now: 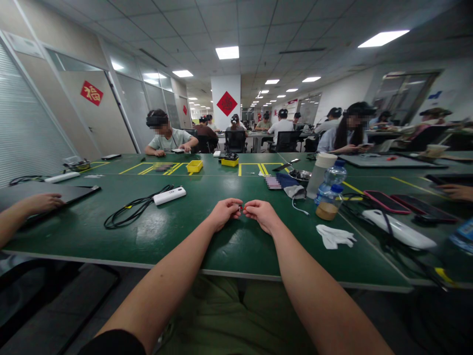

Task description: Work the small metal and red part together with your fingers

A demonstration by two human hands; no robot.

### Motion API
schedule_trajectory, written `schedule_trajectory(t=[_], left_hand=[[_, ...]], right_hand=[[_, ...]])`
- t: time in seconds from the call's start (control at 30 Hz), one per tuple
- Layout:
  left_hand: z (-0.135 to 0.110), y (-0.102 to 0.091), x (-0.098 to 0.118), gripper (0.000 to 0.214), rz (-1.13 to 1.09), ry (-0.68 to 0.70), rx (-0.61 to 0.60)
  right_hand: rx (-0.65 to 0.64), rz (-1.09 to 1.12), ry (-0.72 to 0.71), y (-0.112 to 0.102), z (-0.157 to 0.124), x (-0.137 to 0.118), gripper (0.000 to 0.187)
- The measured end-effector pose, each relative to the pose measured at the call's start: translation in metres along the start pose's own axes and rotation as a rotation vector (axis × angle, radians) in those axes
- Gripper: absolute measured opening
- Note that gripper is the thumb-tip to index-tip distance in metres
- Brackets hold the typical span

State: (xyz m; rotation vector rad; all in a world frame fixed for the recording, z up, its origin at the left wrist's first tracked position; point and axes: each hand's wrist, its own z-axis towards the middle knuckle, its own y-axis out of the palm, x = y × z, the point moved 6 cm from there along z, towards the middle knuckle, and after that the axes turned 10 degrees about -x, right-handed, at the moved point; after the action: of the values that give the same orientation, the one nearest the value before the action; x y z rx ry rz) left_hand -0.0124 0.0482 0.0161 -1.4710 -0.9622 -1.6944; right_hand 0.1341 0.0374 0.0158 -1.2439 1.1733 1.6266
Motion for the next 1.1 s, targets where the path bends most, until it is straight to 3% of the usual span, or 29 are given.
schedule_trajectory(t=[0.3,0.97,1.1], left_hand=[[0.0010,-0.0003,-0.0011,0.015,-0.055,-0.003,0.011],[-0.0029,0.0059,0.0044,0.027,-0.019,0.071,-0.034],[-0.0003,0.0028,-0.0001,0.025,-0.063,0.043,-0.020]], right_hand=[[-0.004,0.039,0.015,0.0029,-0.0014,-0.0033,0.006],[0.003,0.040,-0.015,0.0022,-0.0007,-0.0025,0.017],[-0.008,0.056,-0.008,0.0022,-0.0004,-0.0020,0.007]])
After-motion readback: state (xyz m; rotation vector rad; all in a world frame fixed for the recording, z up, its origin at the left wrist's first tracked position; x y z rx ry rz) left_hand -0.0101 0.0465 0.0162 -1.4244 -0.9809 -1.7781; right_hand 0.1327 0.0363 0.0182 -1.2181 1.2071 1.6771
